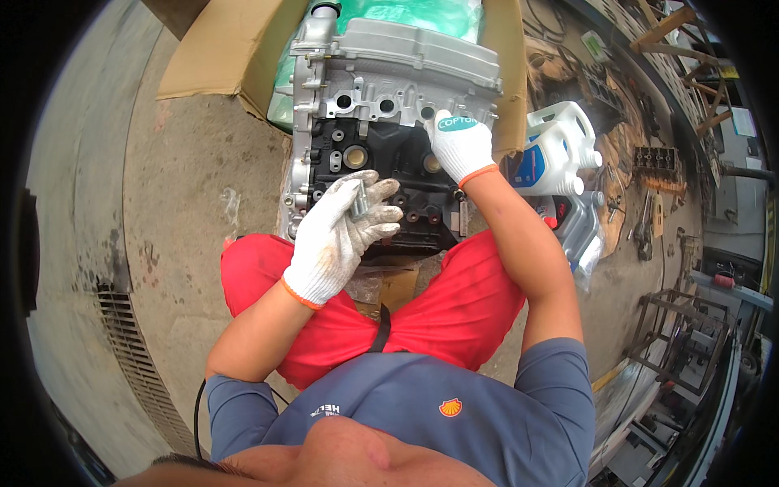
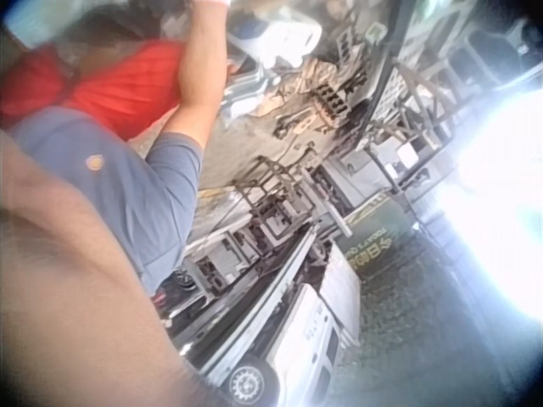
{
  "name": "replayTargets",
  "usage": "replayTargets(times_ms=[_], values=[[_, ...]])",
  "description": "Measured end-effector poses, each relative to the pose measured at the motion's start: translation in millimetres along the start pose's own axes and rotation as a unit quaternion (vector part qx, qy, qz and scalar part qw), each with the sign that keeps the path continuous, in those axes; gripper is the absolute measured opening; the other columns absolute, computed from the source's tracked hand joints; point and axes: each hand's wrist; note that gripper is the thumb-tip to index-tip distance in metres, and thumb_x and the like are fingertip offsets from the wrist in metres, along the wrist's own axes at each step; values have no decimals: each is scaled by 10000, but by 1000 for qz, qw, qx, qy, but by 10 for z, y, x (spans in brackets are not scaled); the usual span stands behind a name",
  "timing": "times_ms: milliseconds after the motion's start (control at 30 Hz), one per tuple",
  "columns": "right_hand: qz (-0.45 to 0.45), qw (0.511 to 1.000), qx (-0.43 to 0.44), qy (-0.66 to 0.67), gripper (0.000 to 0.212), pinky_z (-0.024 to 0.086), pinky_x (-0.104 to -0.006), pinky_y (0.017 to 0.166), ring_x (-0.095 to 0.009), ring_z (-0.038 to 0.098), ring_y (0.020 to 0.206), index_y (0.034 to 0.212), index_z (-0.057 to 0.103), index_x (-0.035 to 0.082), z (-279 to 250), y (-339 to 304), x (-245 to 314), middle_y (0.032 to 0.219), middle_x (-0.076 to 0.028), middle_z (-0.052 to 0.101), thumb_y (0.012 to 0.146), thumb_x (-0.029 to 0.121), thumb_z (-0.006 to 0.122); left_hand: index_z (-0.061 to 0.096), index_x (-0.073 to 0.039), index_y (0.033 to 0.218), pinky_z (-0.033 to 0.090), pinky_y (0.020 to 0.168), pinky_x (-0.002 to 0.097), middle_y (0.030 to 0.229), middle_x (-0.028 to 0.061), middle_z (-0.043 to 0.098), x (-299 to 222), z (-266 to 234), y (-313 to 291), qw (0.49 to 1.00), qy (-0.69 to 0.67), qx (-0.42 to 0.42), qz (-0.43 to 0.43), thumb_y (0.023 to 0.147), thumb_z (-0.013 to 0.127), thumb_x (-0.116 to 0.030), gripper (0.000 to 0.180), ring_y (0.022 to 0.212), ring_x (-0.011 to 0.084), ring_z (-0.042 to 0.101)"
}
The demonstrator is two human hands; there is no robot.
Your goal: The person sits on the floor and installs small metal components into the cylinder head of an engine block. They then retrieve a gasket from a box and place it onto the engine head.
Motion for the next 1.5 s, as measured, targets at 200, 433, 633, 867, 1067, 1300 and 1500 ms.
replayTargets(times_ms=[200, 433, 633, 867, 1067, 1300, 1500], values=[[-56, 998, -31, 4, 297, 564, -492, 576, -352, 705, 594, 860, 679, 90, -98, -1, -35, 615, -136, 667, 998, 353, 677, 593, -59, 1339, 638, 924, 414, 1356, 196, 674, -28, 72, -30, 1000, 27, 10, 11, 1103, 600, -170, 260, 1101, 303, 747], [-12, 998, 52, -34, 279, 552, -471, 579, -343, 706, 612, 911, 703, 129, -118, 24, -28, 668, -116, 695, 1004, 390, 668, 583, -55, 1319, 637, 949, 410, 1267, 147, 684, -11, 108, -11, 998, 31, -45, 8, 1048, 662, -49, 283, 1090, 287, 747], [-10, 999, 36, -15, 422, 553, -473, 626, -341, 717, 673, 828, 719, 116, -186, -3, -13, 704, -130, 705, 1000, 497, 665, 572, -49, 1311, 638, 972, 400, 1232, 123, 666, -3, 127, -1, 996, 54, -64, 34, 959, 728, 59, 399, 1139, 278, 725], [-69, 988, -134, 25, 516, 528, -477, 545, -347, 680, 564, 713, 716, 132, -130, 35, -80, 597, -114, 660, 1041, 517, 613, 567, -68, 1308, 653, 929, 355, 1196, 118, 688, 5, 170, 15, 994, 65, -77, 48, 954, 737, 66, 416, 1126, 268, 731], [17, 994, 108, -7, 266, 569, -468, 711, -333, 734, 809, 907, 719, 95, -441, 91, 87, 845, -143, 727, 947, 358, 706, 597, -104, 1254, 616, 641, 256, 1136, 118, 731, -95, 86, -32, 993, 84, -85, -11, 1058, 682, -105, 214, 807, 188, 759], [-1, 996, 85, -3, 263, 563, -482, 755, -345, 728, 823, 901, 724, 100, -304, -9, -34, 843, -147, 731, 941, 359, 720, 572, -75, 1275, 647, 817, 360, 1197, 128, 704, -11, 138, 14, 994, 46, -87, 44, 1019, 694, -37, 287, 967, 245, 758], [-42, 999, -28, 17, 379, 544, -491, 726, -335, 717, 776, 781, 714, 99, -272, 50, -27, 789, -139, 717, 975, 424, 704, 561, -65, 1253, 658, 886, 388, 1191, 132, 702, -15, 128, 26, 995, 44, -85, 39, 998, 712, -7, 302, 1047, 272, 755]])
Point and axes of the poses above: each hand's wrist, its own y-axis towards the middle knuckle, its own z-axis out of the palm, x = y × z
